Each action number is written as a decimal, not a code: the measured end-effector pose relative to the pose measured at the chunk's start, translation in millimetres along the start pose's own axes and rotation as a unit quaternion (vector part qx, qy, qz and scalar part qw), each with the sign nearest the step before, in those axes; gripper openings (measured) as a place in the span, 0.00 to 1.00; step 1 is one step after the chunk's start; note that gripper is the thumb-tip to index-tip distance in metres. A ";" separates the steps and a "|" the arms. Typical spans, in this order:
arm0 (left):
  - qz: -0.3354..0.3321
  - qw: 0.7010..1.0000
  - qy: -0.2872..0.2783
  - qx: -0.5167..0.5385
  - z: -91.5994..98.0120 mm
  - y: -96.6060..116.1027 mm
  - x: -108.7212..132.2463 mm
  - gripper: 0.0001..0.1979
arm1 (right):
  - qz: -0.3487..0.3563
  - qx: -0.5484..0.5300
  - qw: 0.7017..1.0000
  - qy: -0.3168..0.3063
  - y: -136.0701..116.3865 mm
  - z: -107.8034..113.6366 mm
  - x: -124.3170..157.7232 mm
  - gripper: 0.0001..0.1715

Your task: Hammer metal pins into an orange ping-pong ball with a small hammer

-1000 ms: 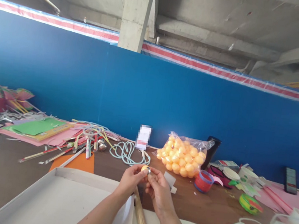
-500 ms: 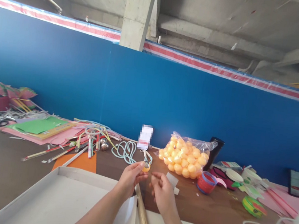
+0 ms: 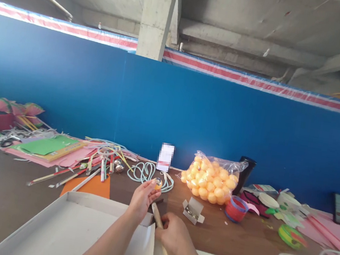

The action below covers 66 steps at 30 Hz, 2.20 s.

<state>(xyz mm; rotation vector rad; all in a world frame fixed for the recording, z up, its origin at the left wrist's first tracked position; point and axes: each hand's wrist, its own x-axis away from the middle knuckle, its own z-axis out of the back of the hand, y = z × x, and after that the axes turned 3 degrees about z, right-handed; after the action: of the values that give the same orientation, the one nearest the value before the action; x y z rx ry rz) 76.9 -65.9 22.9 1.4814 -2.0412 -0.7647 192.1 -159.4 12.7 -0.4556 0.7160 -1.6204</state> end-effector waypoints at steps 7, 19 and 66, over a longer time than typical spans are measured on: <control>-0.061 0.996 0.060 -0.010 6.8 7.6 -6.9 0.10 | -0.086 -0.332 0.939 0.027 -5.6 10.5 -6.6 0.03; -0.064 0.994 0.085 -0.027 3.7 8.0 -6.8 0.14 | 0.018 -0.397 0.917 0.038 -33.6 20.3 9.2 0.25; -0.100 0.988 0.101 -0.061 5.1 1.0 -8.2 0.15 | 0.029 -0.380 0.922 0.066 -30.2 11.9 8.3 0.31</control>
<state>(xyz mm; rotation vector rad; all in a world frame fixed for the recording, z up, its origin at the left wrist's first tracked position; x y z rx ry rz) 75.1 -57.1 19.4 1.6378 -1.6861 -0.7662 176.3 -168.0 41.0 -0.8718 1.4567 -1.2749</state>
